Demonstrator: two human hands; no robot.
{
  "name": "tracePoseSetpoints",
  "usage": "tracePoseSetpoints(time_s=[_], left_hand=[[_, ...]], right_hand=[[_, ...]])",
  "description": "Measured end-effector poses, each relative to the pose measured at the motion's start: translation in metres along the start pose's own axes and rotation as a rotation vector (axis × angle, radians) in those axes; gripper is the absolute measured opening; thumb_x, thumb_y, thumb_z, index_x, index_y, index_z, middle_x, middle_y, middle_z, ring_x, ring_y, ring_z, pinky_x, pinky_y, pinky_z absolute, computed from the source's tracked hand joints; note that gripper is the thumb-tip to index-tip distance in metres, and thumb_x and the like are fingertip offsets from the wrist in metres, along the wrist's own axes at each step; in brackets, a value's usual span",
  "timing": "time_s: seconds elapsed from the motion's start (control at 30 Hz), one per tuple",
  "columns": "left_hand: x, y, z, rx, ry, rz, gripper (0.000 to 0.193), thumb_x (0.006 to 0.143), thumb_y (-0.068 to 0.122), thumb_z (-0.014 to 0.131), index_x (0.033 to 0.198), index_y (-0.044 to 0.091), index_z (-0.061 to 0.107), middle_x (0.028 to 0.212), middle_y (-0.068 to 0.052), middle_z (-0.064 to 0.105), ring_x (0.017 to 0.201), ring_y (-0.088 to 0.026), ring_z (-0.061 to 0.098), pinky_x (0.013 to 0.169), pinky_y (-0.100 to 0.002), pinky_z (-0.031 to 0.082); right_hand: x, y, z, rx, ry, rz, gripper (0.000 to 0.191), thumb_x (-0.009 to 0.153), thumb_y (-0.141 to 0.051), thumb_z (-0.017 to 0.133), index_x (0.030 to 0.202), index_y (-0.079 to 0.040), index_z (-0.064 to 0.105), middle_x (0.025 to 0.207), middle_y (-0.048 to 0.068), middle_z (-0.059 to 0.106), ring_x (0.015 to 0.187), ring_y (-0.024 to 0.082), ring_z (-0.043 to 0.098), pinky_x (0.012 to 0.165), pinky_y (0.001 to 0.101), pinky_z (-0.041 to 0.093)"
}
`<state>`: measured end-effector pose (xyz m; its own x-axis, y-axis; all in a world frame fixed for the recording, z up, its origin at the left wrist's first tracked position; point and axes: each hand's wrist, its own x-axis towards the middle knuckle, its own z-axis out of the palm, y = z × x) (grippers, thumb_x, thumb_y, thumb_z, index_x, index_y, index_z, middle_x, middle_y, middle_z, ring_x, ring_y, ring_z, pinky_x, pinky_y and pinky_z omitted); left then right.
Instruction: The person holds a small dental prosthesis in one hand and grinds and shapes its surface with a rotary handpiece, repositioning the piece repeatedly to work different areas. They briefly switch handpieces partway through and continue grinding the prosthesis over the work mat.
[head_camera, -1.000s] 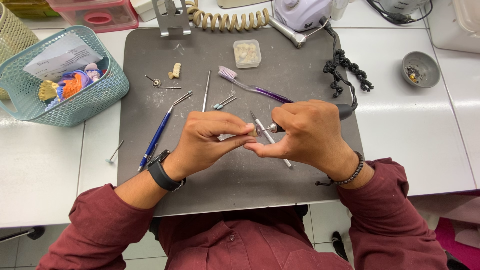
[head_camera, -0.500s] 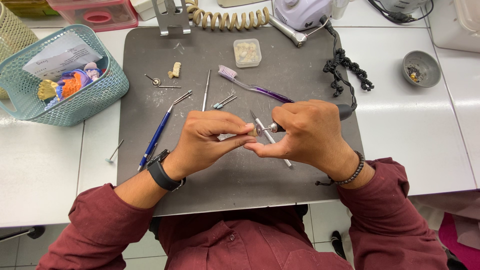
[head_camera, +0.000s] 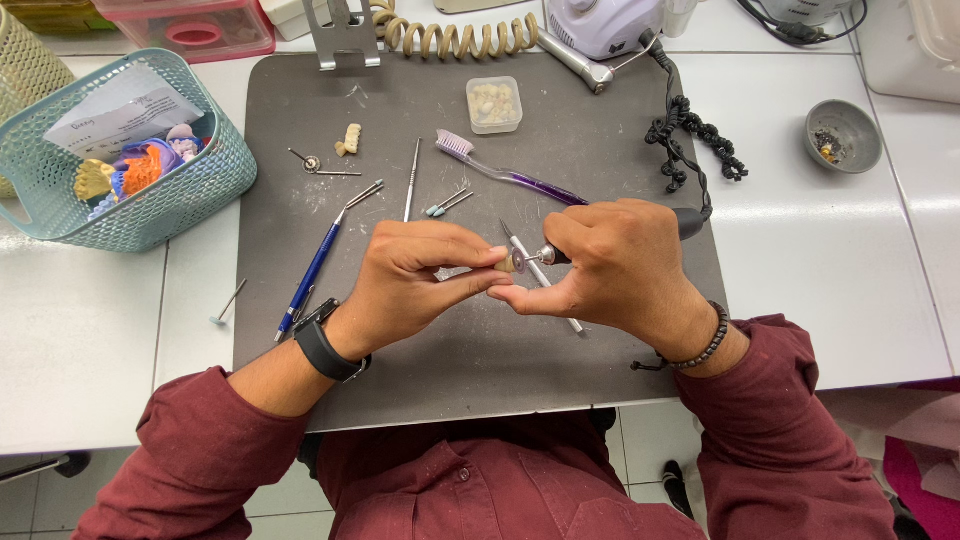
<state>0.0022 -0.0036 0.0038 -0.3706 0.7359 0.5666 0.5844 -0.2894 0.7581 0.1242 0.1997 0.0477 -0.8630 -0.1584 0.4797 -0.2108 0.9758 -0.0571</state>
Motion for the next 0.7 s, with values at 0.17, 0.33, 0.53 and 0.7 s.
tracePoseSetpoints(time_s=[0.17,0.33,0.53,0.7], left_hand=[[-0.0018,0.0001,0.0019,0.002,0.032,-0.023,0.019,0.088,0.004,0.084,0.106,0.005,0.079,0.096,-0.006,0.079,0.084,-0.013,0.077,0.070,-0.023,0.061],[-0.0030,0.0009,0.0017,-0.188,0.075,-0.215,0.019,0.088,0.003,0.083,0.106,0.002,0.078,0.098,-0.010,0.080,0.085,-0.013,0.077,0.073,-0.023,0.063],[-0.0041,0.0024,0.0012,-0.354,0.071,-0.347,0.022,0.090,0.001,0.079,0.111,0.000,0.075,0.100,-0.011,0.079,0.093,-0.014,0.079,0.083,-0.024,0.067],[-0.0036,0.0003,-0.0003,-0.270,0.036,-0.342,0.020,0.090,0.002,0.080,0.109,0.000,0.078,0.099,-0.010,0.079,0.089,-0.013,0.078,0.077,-0.023,0.065]], right_hand=[[-0.0014,-0.0009,0.0000,-0.013,0.022,-0.017,0.070,0.070,-0.067,0.085,0.054,-0.013,0.044,0.047,0.000,0.039,0.040,0.017,0.042,0.039,0.0342,0.029],[-0.0025,0.0004,-0.0020,0.055,0.095,-0.036,0.067,0.072,-0.063,0.088,0.057,-0.012,0.047,0.048,0.002,0.040,0.041,0.018,0.042,0.041,0.0340,0.031],[-0.0025,0.0024,-0.0021,0.122,0.120,-0.028,0.065,0.072,-0.058,0.090,0.059,-0.009,0.049,0.049,0.002,0.041,0.041,0.018,0.042,0.041,0.0341,0.030],[-0.0014,0.0029,-0.0007,0.143,0.089,-0.015,0.067,0.071,-0.060,0.090,0.058,-0.009,0.049,0.048,0.002,0.040,0.040,0.016,0.040,0.039,0.0339,0.028]])
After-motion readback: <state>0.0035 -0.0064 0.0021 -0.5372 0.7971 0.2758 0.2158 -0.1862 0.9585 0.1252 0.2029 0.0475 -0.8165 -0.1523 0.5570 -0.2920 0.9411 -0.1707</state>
